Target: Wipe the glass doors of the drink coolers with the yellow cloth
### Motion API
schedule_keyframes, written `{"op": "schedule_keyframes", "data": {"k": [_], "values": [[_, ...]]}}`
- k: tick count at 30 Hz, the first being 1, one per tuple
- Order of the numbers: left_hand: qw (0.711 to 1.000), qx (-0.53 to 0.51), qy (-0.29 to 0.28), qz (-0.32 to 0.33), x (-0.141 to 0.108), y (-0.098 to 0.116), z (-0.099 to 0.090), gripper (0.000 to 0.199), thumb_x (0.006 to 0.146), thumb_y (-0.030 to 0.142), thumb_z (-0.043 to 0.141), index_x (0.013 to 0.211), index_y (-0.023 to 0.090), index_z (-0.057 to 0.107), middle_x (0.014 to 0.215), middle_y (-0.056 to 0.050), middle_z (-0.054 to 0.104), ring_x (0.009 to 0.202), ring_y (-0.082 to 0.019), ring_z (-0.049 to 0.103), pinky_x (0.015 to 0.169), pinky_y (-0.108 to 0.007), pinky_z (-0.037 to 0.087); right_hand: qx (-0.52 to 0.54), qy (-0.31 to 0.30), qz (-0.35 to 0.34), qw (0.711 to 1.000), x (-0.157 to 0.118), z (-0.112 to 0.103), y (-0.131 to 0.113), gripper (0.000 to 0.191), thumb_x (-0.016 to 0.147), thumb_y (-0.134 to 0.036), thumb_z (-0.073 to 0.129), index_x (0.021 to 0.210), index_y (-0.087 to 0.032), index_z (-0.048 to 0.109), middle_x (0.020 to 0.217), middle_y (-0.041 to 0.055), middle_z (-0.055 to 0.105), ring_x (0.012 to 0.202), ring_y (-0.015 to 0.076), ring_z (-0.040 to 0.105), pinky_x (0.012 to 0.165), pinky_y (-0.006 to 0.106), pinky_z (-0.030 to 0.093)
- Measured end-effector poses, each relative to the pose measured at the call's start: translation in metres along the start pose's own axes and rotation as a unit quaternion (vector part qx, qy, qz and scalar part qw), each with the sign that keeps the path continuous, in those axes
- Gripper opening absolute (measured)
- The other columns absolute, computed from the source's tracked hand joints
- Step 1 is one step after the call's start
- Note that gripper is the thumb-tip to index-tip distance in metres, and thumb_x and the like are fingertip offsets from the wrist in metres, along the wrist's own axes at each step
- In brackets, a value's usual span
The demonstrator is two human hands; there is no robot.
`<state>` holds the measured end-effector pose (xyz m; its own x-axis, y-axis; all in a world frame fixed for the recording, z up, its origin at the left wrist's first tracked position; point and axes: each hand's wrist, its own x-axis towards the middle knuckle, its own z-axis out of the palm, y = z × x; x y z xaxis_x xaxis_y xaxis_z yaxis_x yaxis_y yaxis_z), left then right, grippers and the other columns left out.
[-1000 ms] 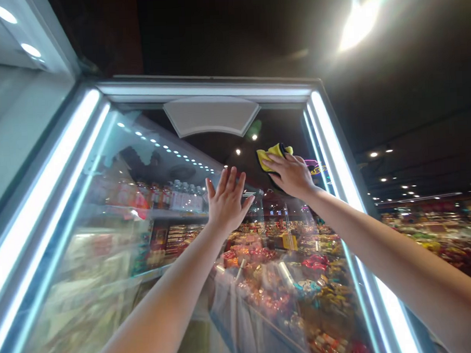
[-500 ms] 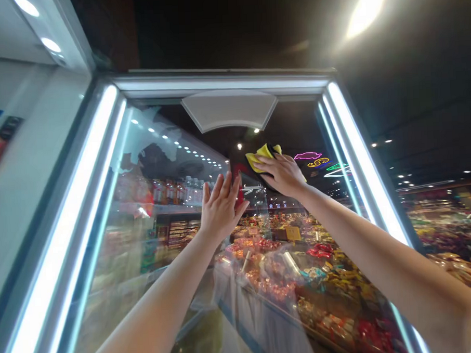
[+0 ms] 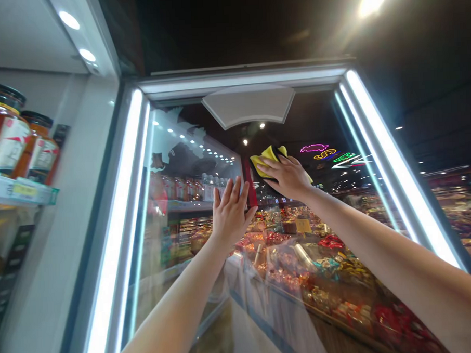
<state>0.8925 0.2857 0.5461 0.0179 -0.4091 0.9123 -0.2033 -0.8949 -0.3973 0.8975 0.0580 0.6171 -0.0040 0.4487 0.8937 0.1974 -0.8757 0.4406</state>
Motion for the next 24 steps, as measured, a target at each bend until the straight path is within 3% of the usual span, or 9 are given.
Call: {"op": "schedule_keyframes", "data": {"k": [3,5,8,10,12,16,18,20,24], "values": [[1.0,-0.005,-0.003,0.003,-0.005,-0.005,0.0,0.064,0.103,0.051,0.041,0.159,0.02,0.036,0.167,-0.011,0.031,0.156,-0.034,0.027,0.125,-0.067,0.016,-0.005,0.007,0.038,0.999,-0.006,-0.001,0.011,0.05,0.103,-0.04,0.041,0.152,-0.034,0.049,0.162,-0.0049,0.045,0.138,0.0337,0.048,0.114,0.054,0.04],[1.0,-0.006,-0.007,0.005,-0.007,-0.01,-0.001,0.064,0.102,0.051,0.042,0.159,0.021,0.036,0.167,-0.01,0.032,0.156,-0.034,0.027,0.125,-0.066,0.017,-0.005,0.024,0.107,0.994,0.016,0.0,0.01,0.051,0.103,-0.041,0.04,0.153,-0.031,0.048,0.162,-0.0026,0.044,0.14,0.0369,0.045,0.114,0.058,0.039],[1.0,-0.003,-0.008,0.004,-0.011,-0.019,-0.004,0.065,0.102,0.051,0.044,0.159,0.022,0.035,0.167,-0.009,0.031,0.156,-0.033,0.027,0.126,-0.063,0.018,0.002,0.04,0.191,0.981,0.061,0.006,-0.015,0.055,0.102,-0.042,0.04,0.156,-0.027,0.044,0.165,0.0026,0.04,0.144,0.0427,0.039,0.112,0.067,0.036],[1.0,0.0,-0.006,0.002,-0.016,-0.026,-0.006,0.066,0.102,0.051,0.044,0.16,0.022,0.034,0.168,-0.01,0.03,0.156,-0.032,0.027,0.126,-0.062,0.018,0.012,0.034,0.179,0.983,0.077,0.01,-0.039,0.056,0.102,-0.042,0.041,0.156,-0.027,0.043,0.166,0.0037,0.038,0.145,0.0436,0.038,0.112,0.069,0.035],[1.0,0.005,-0.003,-0.002,-0.023,-0.033,-0.008,0.066,0.102,0.051,0.042,0.16,0.02,0.033,0.168,-0.01,0.029,0.156,-0.032,0.027,0.127,-0.062,0.018,0.025,0.023,0.109,0.993,0.072,0.011,-0.057,0.055,0.102,-0.04,0.043,0.155,-0.028,0.045,0.165,0.0023,0.04,0.145,0.0409,0.039,0.114,0.065,0.035],[1.0,0.014,0.009,-0.013,-0.035,-0.044,-0.01,0.066,0.103,0.05,0.041,0.16,0.018,0.033,0.167,-0.011,0.029,0.156,-0.034,0.026,0.126,-0.063,0.015,0.05,0.02,0.002,0.999,0.036,0.01,-0.054,0.046,0.1,-0.033,0.049,0.145,-0.029,0.058,0.156,0.0012,0.053,0.136,0.0328,0.049,0.114,0.052,0.039],[1.0,0.014,0.009,-0.011,-0.039,-0.049,-0.011,0.066,0.102,0.05,0.041,0.16,0.018,0.034,0.167,-0.011,0.03,0.155,-0.035,0.028,0.126,-0.063,0.016,0.049,0.035,0.032,0.998,0.035,0.008,-0.042,0.044,0.099,-0.031,0.051,0.14,-0.027,0.063,0.15,0.0041,0.058,0.13,0.0328,0.053,0.11,0.051,0.043],[1.0,0.013,0.008,-0.004,-0.041,-0.054,-0.011,0.067,0.102,0.05,0.042,0.16,0.018,0.033,0.167,-0.011,0.03,0.155,-0.034,0.029,0.126,-0.062,0.018,0.042,0.056,0.091,0.993,0.054,0.008,-0.037,0.044,0.099,-0.03,0.05,0.14,-0.025,0.063,0.148,0.0075,0.059,0.129,0.0352,0.053,0.107,0.053,0.044],[1.0,0.02,0.011,-0.005,-0.047,-0.063,-0.013,0.068,0.101,0.049,0.046,0.162,0.021,0.029,0.167,-0.009,0.03,0.155,-0.034,0.029,0.127,-0.062,0.016,0.043,0.059,0.158,0.985,0.112,0.013,-0.069,0.051,0.101,-0.037,0.044,0.15,-0.021,0.052,0.158,0.0094,0.048,0.138,0.0402,0.045,0.112,0.06,0.037]]}}
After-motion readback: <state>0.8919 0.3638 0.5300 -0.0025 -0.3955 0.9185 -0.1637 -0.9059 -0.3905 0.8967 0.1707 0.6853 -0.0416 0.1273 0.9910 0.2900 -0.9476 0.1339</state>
